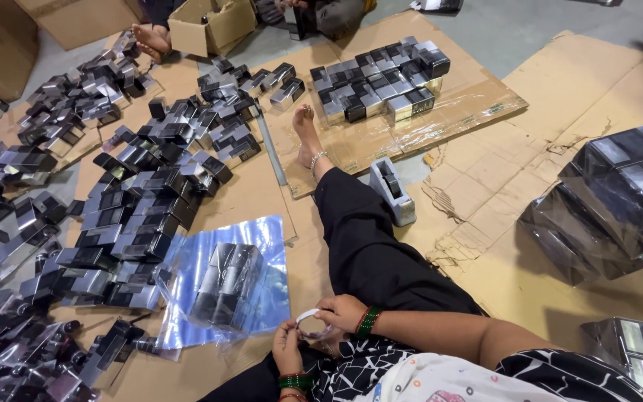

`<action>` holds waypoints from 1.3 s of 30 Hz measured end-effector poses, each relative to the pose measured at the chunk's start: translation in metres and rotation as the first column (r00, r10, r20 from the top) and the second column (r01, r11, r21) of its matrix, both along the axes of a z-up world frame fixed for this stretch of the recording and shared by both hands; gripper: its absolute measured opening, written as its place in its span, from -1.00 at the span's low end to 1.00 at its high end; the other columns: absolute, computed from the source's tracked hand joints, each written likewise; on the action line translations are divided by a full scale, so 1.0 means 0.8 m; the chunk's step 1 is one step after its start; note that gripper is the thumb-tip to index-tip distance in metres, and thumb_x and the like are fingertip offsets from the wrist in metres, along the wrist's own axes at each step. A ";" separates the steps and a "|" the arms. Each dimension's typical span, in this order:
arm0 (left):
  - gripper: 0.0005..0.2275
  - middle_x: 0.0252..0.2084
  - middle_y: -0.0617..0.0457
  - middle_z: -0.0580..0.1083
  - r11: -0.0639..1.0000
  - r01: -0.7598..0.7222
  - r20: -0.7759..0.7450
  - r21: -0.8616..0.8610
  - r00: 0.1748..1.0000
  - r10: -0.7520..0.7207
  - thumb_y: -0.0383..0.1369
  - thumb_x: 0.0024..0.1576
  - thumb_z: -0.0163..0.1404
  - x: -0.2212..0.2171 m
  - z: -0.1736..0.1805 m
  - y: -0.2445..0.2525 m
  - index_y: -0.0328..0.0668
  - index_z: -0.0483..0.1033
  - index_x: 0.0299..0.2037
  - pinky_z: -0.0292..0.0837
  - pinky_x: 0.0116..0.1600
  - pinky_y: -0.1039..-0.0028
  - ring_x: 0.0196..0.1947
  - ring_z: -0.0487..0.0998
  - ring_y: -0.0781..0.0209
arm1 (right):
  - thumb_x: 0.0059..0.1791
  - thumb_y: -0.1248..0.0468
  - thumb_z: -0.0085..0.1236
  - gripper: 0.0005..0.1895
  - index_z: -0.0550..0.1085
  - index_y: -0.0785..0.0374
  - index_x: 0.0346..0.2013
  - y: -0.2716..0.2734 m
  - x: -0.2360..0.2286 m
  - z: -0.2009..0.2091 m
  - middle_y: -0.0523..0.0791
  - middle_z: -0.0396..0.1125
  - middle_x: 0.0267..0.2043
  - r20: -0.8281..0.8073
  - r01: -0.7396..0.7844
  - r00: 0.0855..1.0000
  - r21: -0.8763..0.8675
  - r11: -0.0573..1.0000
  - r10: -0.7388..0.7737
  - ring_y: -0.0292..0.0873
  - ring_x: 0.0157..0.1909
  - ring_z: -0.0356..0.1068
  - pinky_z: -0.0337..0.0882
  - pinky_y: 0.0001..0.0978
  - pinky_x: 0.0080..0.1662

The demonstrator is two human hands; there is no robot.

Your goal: The person sits on the floor and applies small white paper labels to the caps of small tubes. They peel the label from a backing sheet and press it onto the cap of each tube one by one.

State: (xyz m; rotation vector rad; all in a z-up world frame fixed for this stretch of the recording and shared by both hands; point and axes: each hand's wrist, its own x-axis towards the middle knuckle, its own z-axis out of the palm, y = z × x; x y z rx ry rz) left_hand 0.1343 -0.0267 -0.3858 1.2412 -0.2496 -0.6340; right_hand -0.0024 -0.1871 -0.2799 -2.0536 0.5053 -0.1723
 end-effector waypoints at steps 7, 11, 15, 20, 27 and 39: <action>-0.82 -0.39 0.07 0.49 1.000 0.017 -0.118 0.018 0.993 -0.015 -0.54 0.20 -0.17 0.001 0.004 -0.002 -0.43 0.52 -0.15 0.28 -0.35 0.58 -0.48 0.39 0.38 | 0.05 0.00 0.09 -0.65 0.58 0.18 -0.08 -0.002 0.003 -0.005 -0.07 0.50 -0.40 -0.053 0.061 0.997 0.038 0.997 -0.059 -0.15 -0.36 0.54 0.48 -0.32 -0.26; -0.78 -0.35 0.07 0.49 0.999 -0.050 -0.161 0.017 0.986 0.052 -0.51 0.20 -0.23 0.000 0.003 -0.001 -0.38 0.51 -0.14 0.34 -0.32 0.57 -0.44 0.46 0.36 | 0.06 0.01 0.07 -0.65 0.58 0.22 -0.15 -0.007 0.010 -0.019 -0.04 0.50 -0.37 -0.047 0.141 0.989 0.062 0.988 -0.139 -0.11 -0.34 0.55 0.50 -0.29 -0.24; -0.77 -0.34 0.00 0.42 0.992 -0.126 -0.184 0.014 0.975 0.127 -0.49 0.20 -0.23 0.012 0.006 0.009 -0.38 0.47 -0.05 0.34 -0.29 0.52 -0.34 0.58 0.23 | 0.02 0.04 0.13 -0.67 0.59 0.25 -0.20 -0.012 0.006 -0.014 0.03 0.49 -0.33 -0.041 0.147 0.987 -0.136 0.980 -0.154 0.04 -0.29 0.50 0.45 -0.16 -0.21; -0.68 -0.18 -0.06 0.55 0.972 -0.068 0.007 0.225 0.998 0.068 -0.43 0.21 -0.09 0.015 -0.002 0.001 -0.41 0.50 0.13 0.44 -0.16 0.46 -0.25 0.56 0.20 | 0.03 0.05 0.11 -0.66 0.57 0.28 -0.15 -0.008 0.008 -0.030 0.06 0.49 -0.30 0.016 0.130 0.991 -0.094 0.987 -0.129 0.04 -0.25 0.51 0.47 -0.20 -0.18; -0.65 -0.06 -0.12 0.58 0.911 0.121 0.208 0.394 0.954 -0.217 -0.31 0.25 0.09 -0.003 -0.036 -0.007 -0.42 0.53 0.15 0.48 0.03 0.42 -0.10 0.54 0.15 | 0.07 0.05 0.06 -0.64 0.56 0.31 -0.15 -0.026 0.013 -0.083 -0.06 0.53 -0.28 0.094 0.194 0.972 0.192 0.962 -0.215 -0.20 -0.26 0.53 0.52 -0.33 -0.18; -0.58 -0.05 -0.03 0.58 0.999 0.041 -0.040 -0.016 0.998 -0.041 -0.56 0.13 0.17 -0.020 -0.044 -0.007 -0.40 0.44 0.21 0.54 -0.03 0.50 -0.09 0.60 0.25 | 0.17 0.21 -0.12 -0.77 0.40 0.16 0.09 -0.043 -0.003 -0.068 -0.10 0.47 -0.18 0.017 0.173 0.970 0.652 0.738 -0.243 -0.21 -0.17 0.51 0.53 -0.32 -0.16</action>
